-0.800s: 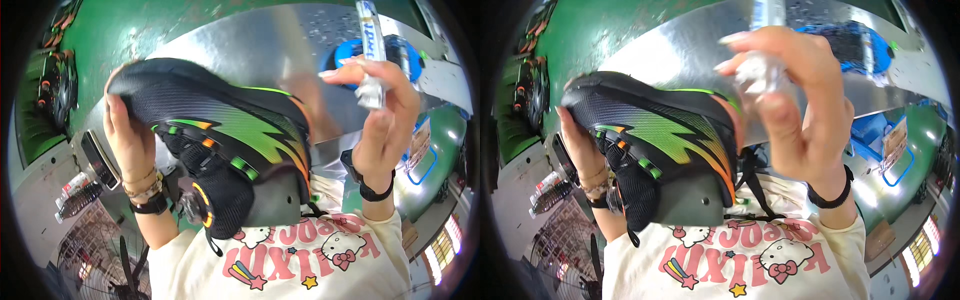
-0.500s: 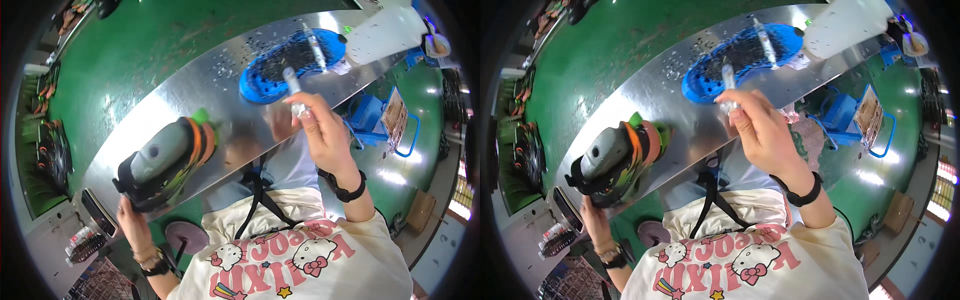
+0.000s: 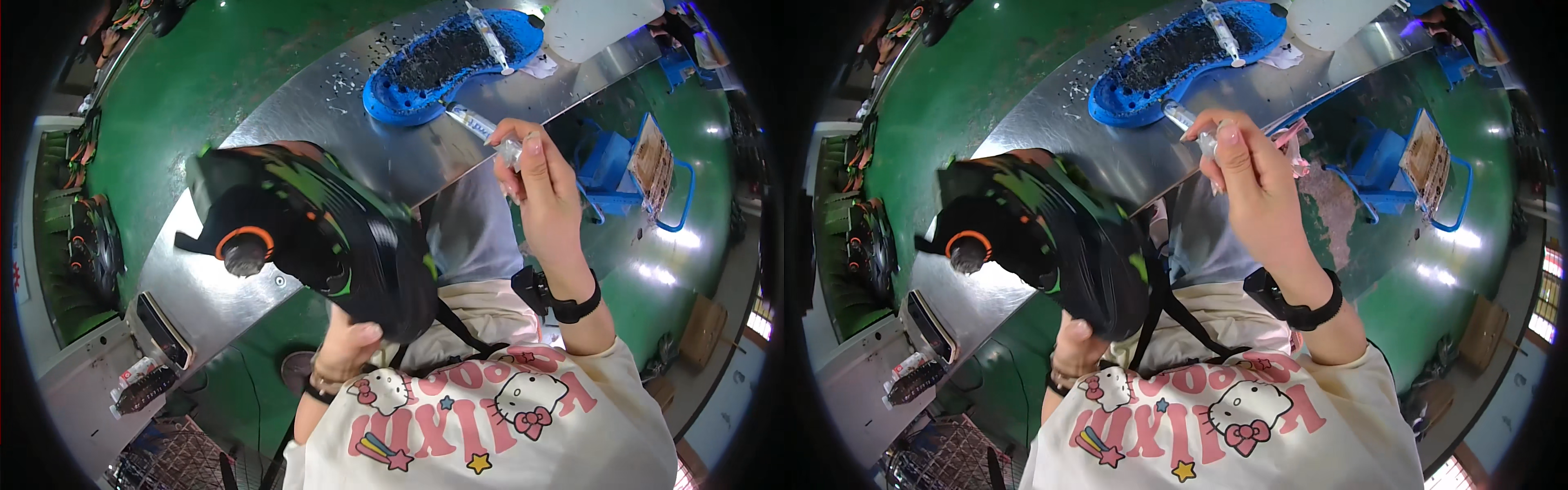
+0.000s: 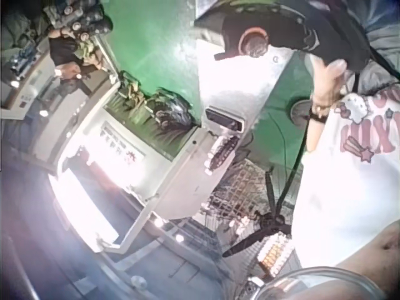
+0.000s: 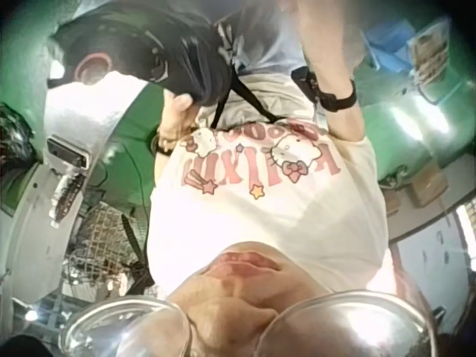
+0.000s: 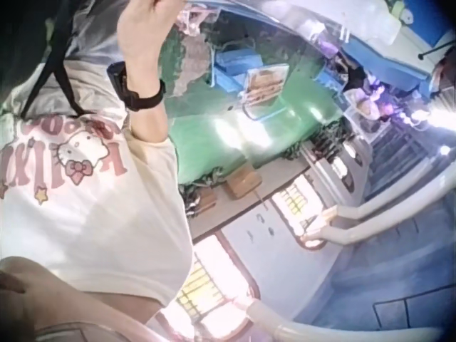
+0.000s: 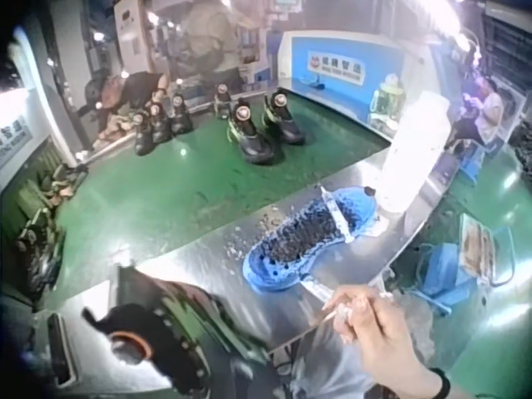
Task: Apply adhesive using a syringe to the seam between the sneaker upper and the sole.
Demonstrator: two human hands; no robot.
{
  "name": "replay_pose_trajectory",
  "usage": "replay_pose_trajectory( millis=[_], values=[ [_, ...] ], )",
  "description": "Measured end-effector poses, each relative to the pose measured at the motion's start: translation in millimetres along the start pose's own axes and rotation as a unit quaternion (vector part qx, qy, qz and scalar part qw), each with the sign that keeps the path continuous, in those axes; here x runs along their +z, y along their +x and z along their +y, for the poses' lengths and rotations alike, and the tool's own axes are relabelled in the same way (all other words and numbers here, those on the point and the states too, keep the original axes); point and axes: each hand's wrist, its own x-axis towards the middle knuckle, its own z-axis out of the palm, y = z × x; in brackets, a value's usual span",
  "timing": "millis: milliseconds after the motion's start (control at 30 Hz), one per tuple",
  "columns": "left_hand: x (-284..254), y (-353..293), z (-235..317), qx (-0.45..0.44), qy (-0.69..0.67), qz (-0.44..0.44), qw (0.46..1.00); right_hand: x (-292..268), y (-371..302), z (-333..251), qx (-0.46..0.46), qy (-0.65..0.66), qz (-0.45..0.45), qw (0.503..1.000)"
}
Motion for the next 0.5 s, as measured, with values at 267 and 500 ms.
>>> replay_pose_trajectory(
  millis=[267,500],
  values=[
    [13.4,48.8,-21.7,-0.012,-0.012,-0.051,0.999,-6.9,-36.4,-5.8,-0.003,0.104,0.035,0.994],
    [11.2,54.0,-23.2,-0.052,-0.053,-0.016,0.997,-25.7,-56.2,-29.9,-0.083,0.038,-0.137,0.986]
  ],
)
